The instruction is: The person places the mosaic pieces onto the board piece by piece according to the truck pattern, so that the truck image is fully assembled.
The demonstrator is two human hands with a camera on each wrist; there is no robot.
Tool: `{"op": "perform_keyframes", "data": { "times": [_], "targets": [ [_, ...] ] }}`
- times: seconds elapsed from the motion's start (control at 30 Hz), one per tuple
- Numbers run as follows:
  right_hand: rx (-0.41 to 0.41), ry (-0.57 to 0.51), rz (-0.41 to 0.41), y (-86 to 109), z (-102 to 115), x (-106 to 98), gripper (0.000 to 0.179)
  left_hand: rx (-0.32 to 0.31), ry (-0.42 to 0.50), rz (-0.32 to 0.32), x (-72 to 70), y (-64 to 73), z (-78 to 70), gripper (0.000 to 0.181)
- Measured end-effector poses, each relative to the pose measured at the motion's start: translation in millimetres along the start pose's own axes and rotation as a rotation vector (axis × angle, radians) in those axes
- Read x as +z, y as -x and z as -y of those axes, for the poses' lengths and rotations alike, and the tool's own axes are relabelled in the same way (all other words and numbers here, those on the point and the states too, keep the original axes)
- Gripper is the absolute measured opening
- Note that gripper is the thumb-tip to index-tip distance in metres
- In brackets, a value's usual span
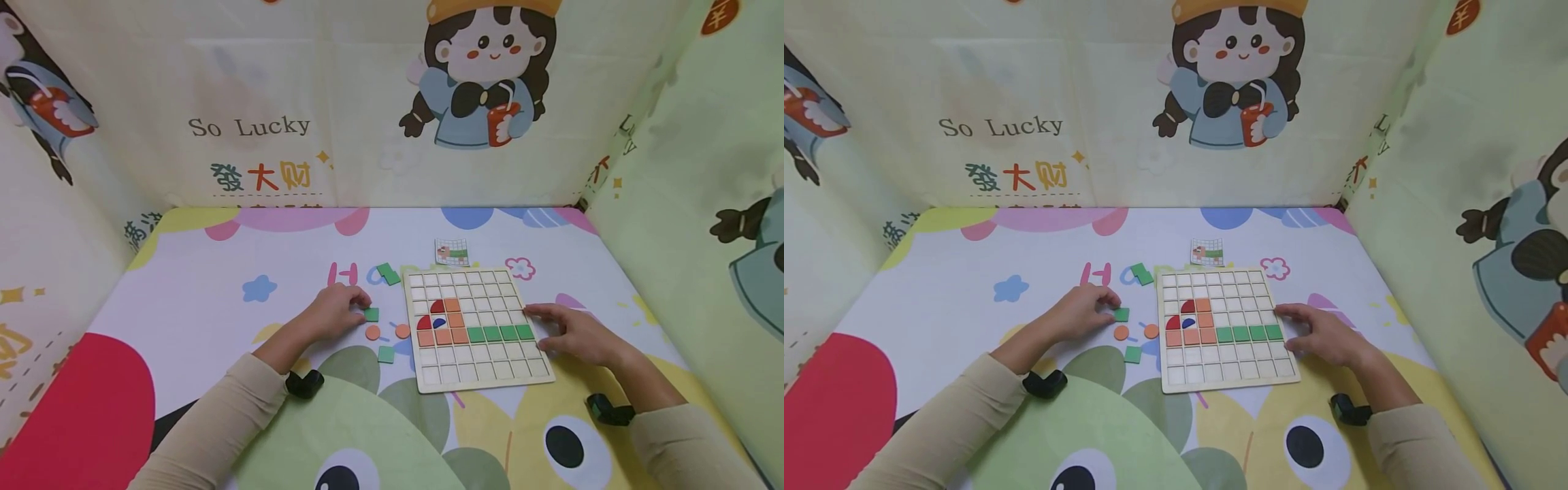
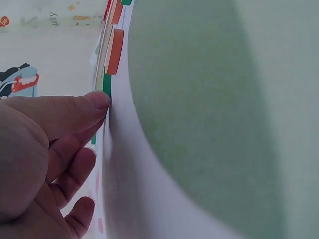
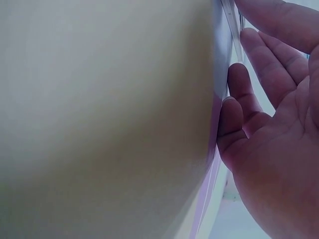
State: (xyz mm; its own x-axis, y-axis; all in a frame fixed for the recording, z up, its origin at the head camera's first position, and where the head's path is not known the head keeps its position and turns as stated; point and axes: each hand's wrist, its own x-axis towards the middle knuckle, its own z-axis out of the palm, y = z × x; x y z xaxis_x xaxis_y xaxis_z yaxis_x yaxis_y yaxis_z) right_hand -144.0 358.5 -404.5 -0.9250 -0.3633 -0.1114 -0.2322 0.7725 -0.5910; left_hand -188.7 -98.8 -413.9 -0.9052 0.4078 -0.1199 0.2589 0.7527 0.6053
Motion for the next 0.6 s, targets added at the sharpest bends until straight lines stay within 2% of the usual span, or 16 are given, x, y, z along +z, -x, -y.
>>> {"op": "perform_keyframes", "data": {
  "times": [0.43,0.6],
  "targets": [
    [0.007,0.001,-0.004,1.4,-0.3,-0.1,0.062,0.0,-0.057,-0.04,0.1,0.0,-3.2,0.026],
    [0.022,-0.006,0.005,0.9,0.5,0.5,0.062,-0.027,-0.01,-0.057,-1.1,-1.8,-9.4,0.027]
  ]
}}
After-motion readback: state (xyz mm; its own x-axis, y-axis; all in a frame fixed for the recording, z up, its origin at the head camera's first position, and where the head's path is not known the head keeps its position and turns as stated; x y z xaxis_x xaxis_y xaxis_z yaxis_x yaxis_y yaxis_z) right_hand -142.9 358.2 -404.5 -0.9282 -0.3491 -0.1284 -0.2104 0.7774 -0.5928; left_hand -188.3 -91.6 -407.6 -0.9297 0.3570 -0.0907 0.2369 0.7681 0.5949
